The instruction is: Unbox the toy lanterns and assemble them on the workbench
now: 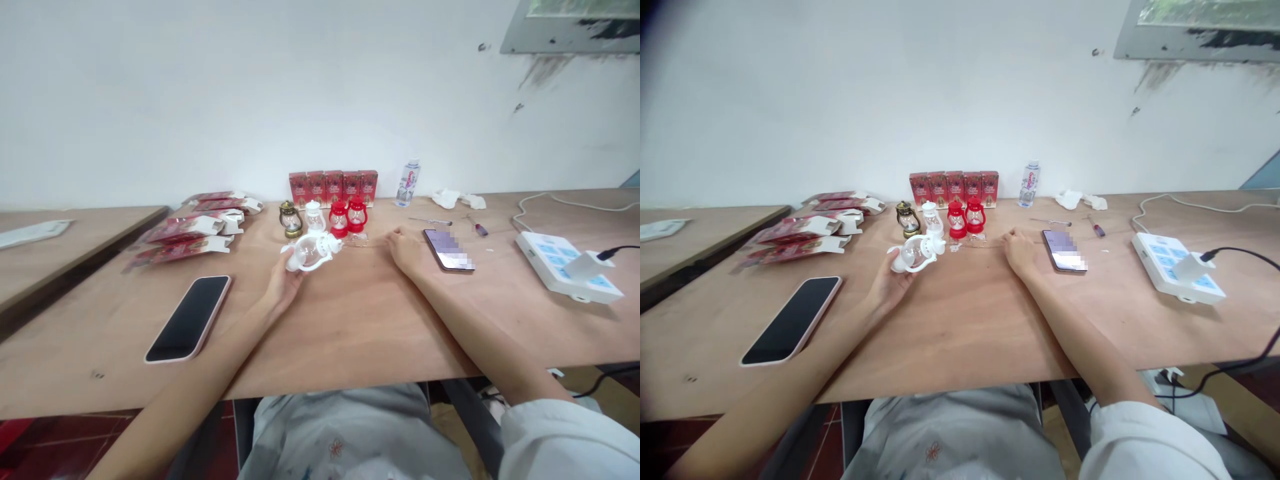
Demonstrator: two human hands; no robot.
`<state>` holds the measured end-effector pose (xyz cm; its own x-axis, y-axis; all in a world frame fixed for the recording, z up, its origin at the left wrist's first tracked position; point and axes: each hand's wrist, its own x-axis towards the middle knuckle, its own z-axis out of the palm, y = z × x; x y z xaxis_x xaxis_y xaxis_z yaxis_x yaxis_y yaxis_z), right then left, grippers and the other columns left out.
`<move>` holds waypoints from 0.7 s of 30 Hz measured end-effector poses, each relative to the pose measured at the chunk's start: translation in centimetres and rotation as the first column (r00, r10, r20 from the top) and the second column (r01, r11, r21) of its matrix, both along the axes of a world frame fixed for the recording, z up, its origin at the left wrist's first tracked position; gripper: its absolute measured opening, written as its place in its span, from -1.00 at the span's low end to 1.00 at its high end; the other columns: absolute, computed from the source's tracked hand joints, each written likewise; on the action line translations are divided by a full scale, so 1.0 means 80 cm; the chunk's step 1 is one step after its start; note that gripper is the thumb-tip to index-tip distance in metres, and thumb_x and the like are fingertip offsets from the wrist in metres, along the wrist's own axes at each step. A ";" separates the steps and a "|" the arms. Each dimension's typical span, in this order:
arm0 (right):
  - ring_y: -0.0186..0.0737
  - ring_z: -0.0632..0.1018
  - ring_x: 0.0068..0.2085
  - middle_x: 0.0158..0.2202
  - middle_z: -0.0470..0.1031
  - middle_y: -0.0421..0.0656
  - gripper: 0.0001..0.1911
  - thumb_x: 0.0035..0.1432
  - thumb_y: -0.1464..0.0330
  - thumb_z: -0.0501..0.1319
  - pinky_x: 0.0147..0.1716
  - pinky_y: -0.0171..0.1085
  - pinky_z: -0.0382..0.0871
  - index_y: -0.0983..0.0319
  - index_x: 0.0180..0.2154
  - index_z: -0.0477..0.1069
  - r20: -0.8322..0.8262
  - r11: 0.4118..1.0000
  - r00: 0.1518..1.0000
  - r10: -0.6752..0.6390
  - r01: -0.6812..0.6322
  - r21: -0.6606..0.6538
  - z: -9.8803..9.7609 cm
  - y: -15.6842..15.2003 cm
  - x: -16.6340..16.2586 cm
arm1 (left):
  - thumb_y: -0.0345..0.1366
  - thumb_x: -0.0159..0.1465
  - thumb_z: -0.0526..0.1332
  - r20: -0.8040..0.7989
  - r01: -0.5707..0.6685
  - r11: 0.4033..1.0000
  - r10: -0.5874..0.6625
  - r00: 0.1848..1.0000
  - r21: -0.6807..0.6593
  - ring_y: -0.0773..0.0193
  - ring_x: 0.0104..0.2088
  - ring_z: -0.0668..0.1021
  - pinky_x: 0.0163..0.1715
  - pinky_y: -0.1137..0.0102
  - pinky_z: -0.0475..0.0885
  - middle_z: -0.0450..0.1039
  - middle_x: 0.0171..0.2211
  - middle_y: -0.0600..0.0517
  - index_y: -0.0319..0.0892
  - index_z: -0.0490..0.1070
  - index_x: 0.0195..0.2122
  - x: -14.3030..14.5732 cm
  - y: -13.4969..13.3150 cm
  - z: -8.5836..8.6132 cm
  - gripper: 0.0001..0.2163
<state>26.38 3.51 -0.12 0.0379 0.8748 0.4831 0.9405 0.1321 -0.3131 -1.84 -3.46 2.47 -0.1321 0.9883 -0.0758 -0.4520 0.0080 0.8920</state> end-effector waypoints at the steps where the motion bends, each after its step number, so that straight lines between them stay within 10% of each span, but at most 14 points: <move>1: -0.10 0.46 -0.20 -0.17 0.48 0.05 -0.70 0.22 0.40 0.01 -0.25 -0.21 0.22 0.29 -0.24 0.52 0.125 0.998 0.992 0.009 -0.002 -0.055 0.002 0.002 -0.004 | -0.14 0.08 0.24 0.031 -0.008 0.999 0.009 0.999 -0.031 0.30 -0.32 0.53 -0.50 0.52 0.45 0.50 -0.31 0.01 -0.16 0.39 -0.28 -0.002 0.001 0.002 -0.75; 11: -0.02 0.42 -0.08 -0.08 0.43 0.09 -0.58 0.12 0.60 -0.05 -0.18 -0.17 0.20 0.30 -0.08 0.44 0.318 0.977 0.947 0.057 0.012 -0.211 0.008 0.005 -0.009 | 0.09 0.08 0.21 0.137 0.088 0.996 -0.084 0.987 -0.023 0.29 -0.35 0.56 -0.49 0.47 0.52 0.51 -0.31 -0.02 -0.15 0.44 -0.28 -0.025 -0.003 0.020 -0.60; 17: 0.08 0.39 -0.03 0.00 0.37 0.15 -0.57 0.23 0.41 -0.07 -0.06 -0.05 0.21 0.36 0.10 0.23 0.243 0.998 0.970 0.007 -0.024 0.066 -0.001 -0.001 -0.013 | 0.09 0.06 0.21 0.135 0.205 0.977 -0.196 0.971 -0.059 0.33 -0.44 0.54 -0.59 0.50 0.47 0.51 -0.25 -0.06 -0.20 0.41 -0.21 -0.019 -0.015 0.028 -0.54; 21: 0.05 0.41 -0.04 -0.07 0.42 0.11 -0.63 0.23 0.30 0.00 -0.05 -0.02 0.28 0.35 0.00 0.29 0.082 0.940 0.980 0.183 -0.198 0.278 -0.009 -0.013 -0.033 | -0.05 -0.06 0.33 -0.189 0.202 0.979 -0.190 0.963 0.043 0.33 -0.51 0.51 -0.64 0.49 0.41 0.50 -0.33 -0.02 -0.22 0.34 -0.20 -0.008 -0.024 0.025 -0.53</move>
<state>23.72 2.48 -0.82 -0.1489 0.6894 0.7089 0.9034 0.3865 -0.1860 -2.47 -5.36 4.47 0.0586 0.9983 -0.0068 -0.2758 0.0227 0.9610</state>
